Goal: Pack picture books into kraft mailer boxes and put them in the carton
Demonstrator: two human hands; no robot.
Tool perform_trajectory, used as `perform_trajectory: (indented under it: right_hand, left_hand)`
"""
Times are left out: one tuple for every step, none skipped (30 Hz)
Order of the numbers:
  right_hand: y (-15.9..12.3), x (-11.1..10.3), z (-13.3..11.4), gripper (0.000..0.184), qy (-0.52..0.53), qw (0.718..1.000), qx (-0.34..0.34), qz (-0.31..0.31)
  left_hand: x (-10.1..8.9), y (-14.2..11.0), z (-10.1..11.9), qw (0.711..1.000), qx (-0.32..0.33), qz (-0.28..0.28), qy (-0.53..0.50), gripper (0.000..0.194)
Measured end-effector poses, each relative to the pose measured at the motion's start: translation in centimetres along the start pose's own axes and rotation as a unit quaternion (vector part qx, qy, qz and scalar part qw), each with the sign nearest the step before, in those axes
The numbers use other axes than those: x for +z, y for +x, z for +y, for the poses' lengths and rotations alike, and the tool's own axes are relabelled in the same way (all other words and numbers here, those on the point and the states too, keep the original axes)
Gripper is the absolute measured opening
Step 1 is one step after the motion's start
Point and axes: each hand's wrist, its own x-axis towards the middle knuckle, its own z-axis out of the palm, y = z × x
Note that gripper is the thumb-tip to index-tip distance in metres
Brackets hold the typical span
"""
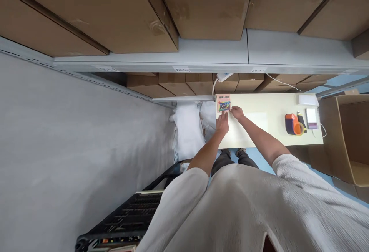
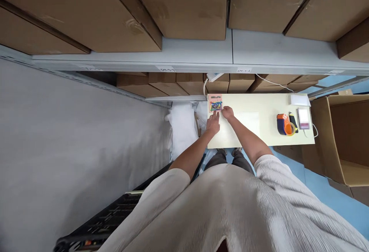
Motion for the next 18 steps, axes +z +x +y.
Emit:
perform_trajectory:
  right_hand:
    - [0.1, 0.2, -0.2, 0.038, -0.006, 1.0, 0.014, 0.009]
    - [0.2, 0.4, -0.4, 0.032, -0.015, 0.999, 0.028, 0.015]
    - [0.3, 0.5, -0.6, 0.026, -0.025, 0.999, 0.039, 0.018]
    - [0.5, 0.6, -0.8, 0.02, -0.034, 0.998, 0.046, 0.018]
    - [0.6, 0.7, -1.0, 0.014, -0.041, 0.998, 0.049, 0.016]
    - [0.8, 0.7, -1.2, 0.009, -0.046, 0.998, 0.049, 0.014]
    - [0.9, 0.8, -1.3, 0.005, -0.048, 0.998, 0.048, 0.011]
    - [1.1, 0.9, -1.4, 0.004, -0.049, 0.998, 0.045, 0.009]
    - [1.2, 1.0, -1.4, 0.005, -0.053, 0.998, 0.043, 0.006]
    - [1.3, 1.1, -1.4, 0.006, -0.057, 0.998, 0.04, 0.002]
    - [1.4, 1.2, -1.4, 0.007, -0.063, 0.997, 0.038, -0.001]
    - [1.5, 1.3, -1.3, 0.007, -0.071, 0.997, 0.034, -0.003]
    - [1.5, 1.4, -1.2, 0.008, -0.079, 0.996, 0.028, -0.002]
    - [1.6, 1.5, -1.1, 0.008, -0.087, 0.996, 0.021, 0.002]
    - [1.6, 1.6, -1.0, 0.008, -0.093, 0.996, 0.012, 0.007]
    - [1.7, 1.6, -0.9, 0.007, -0.098, 0.995, 0.001, 0.016]
    - [1.7, 1.5, -0.8, 0.006, -0.101, 0.994, -0.013, 0.026]
    - [1.7, 1.3, -0.7, 0.006, -0.102, 0.994, -0.027, 0.037]
  left_hand:
    - [0.1, 0.0, 0.0, 1.0, 0.003, 0.0, 0.007, 0.104]
    - [0.1, 0.1, 0.1, 1.0, 0.005, 0.0, 0.011, 0.105]
    - [0.2, 0.1, 0.1, 1.0, 0.007, 0.0, 0.013, 0.107]
    - [0.3, 0.1, 0.2, 1.0, 0.009, 0.001, 0.014, 0.109]
    - [0.4, 0.2, 0.3, 1.0, 0.01, 0.002, 0.015, 0.11]
    - [0.5, 0.2, 0.4, 1.0, 0.01, 0.004, 0.018, 0.111]
    - [0.6, 0.3, 0.5, 1.0, 0.01, 0.007, 0.023, 0.112]
    - [0.7, 0.3, 0.5, 1.0, 0.01, 0.009, 0.028, 0.112]
    - [0.8, 0.3, 0.6, 0.999, 0.01, 0.012, 0.033, 0.113]
    - [0.8, 0.3, 0.6, 0.999, 0.011, 0.015, 0.036, 0.113]
    - [0.9, 0.2, 0.5, 0.999, 0.012, 0.018, 0.036, 0.113]
    - [1.0, 0.2, 0.5, 0.999, 0.013, 0.021, 0.033, 0.113]
    - [1.0, 0.1, 0.4, 0.999, 0.013, 0.024, 0.026, 0.113]
    - [1.1, 0.0, 0.4, 0.999, 0.012, 0.028, 0.018, 0.113]
    - [1.1, -0.1, 0.3, 0.999, 0.011, 0.033, 0.008, 0.113]
    - [1.2, -0.2, 0.3, 0.999, 0.009, 0.04, -0.001, 0.113]
    - [1.3, -0.3, 0.3, 0.999, 0.006, 0.046, -0.008, 0.113]
    - [1.3, -0.4, 0.3, 0.999, 0.002, 0.052, -0.013, 0.113]
